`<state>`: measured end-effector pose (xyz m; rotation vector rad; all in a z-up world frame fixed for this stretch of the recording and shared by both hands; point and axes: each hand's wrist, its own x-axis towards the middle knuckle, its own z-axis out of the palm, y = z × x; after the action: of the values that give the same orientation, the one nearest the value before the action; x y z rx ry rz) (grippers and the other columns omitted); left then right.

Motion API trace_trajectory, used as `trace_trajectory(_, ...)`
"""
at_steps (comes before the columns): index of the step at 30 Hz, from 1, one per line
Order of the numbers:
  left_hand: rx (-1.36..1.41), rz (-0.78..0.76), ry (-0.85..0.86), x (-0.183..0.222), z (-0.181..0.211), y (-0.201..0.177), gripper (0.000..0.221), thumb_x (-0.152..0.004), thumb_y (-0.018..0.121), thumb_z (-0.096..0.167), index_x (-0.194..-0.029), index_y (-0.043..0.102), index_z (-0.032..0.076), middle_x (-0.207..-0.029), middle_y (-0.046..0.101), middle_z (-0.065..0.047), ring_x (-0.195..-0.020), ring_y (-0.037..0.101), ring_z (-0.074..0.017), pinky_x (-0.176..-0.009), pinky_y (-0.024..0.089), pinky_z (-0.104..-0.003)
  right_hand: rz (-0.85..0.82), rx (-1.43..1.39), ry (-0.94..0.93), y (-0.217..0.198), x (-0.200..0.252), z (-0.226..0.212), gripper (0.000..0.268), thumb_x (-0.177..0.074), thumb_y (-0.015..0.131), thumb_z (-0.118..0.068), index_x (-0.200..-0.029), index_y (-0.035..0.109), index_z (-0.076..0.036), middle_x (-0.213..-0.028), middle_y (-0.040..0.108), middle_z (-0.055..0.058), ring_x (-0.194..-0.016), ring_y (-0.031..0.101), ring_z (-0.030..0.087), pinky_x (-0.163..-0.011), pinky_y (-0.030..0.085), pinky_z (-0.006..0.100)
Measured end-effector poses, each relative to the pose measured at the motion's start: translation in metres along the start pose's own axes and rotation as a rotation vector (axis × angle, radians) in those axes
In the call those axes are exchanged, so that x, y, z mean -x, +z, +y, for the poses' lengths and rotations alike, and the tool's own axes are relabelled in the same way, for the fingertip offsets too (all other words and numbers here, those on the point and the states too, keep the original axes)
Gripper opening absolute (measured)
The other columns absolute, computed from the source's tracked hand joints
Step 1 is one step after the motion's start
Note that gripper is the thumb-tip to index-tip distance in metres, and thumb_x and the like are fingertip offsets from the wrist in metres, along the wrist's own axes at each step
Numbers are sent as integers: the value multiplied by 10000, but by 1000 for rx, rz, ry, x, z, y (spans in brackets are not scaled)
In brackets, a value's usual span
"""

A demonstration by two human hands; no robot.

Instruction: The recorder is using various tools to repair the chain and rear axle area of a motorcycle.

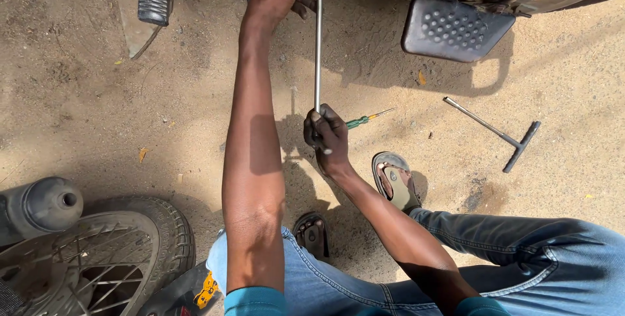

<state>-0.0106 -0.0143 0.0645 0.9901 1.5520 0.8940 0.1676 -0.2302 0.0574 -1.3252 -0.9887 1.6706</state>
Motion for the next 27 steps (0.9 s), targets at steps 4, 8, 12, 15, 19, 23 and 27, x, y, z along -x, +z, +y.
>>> trace_trajectory(4,360,-263,84,-14,-18,1,620,-989,675,268,-1463,358,25,-976,802,-142,-646,782,-183,-491,626,-306,-254,-597,-97,-8,-1,-10,259,-1124,600,-225,-966,646,-24,-610,532,-10,-540,462,70,-593,407,241)
trace_trajectory(8,423,-238,71,-21,-24,5,684,-993,715,204,-1486,286,3,-1144,720,-237,-734,768,-217,-545,660,-310,-293,-530,120,-12,-4,-31,262,-1081,605,-235,-968,672,-9,-719,619,57,-623,554,134,-649,471,280)
trace_trajectory(12,480,-268,90,-4,-11,-1,646,-981,637,214,-1465,256,18,-1135,724,-234,-723,792,-231,-525,687,-333,-175,-425,269,-3,-2,-33,241,-1030,657,-225,-1018,690,13,-794,663,85,-662,578,150,-633,475,306)
trace_trajectory(15,420,-294,95,-23,-33,5,509,-1068,619,247,-1456,488,-55,-1139,770,-250,-754,799,-230,-605,661,-329,-120,-392,232,0,-1,-33,245,-1039,638,-230,-997,682,7,-822,679,75,-657,582,142,-629,482,309)
trace_trajectory(19,391,-255,45,-36,-54,10,572,-1027,657,296,-1461,436,-4,-1156,762,-277,-733,819,-215,-530,666,-321,-131,-396,216,5,-9,-36,259,-1070,612,-210,-1025,708,25,-787,659,83,-664,609,156,-669,499,299)
trace_trajectory(23,67,-49,122,-29,-47,10,839,-965,707,450,-1564,260,69,-1432,503,-354,-1121,643,-504,-854,527,-644,-120,-467,240,-4,-28,-25,114,-974,634,-107,-1046,682,-33,-824,690,99,-725,706,214,-859,604,422)
trace_trajectory(27,81,-139,-43,3,-8,-3,919,-902,680,531,-1601,214,158,-1583,371,-304,-1478,355,-467,-1166,301,-694,-202,-370,338,-20,-45,-13,57,-1003,662,-40,-1029,686,4,-882,710,172,-899,774,288,-903,609,448)
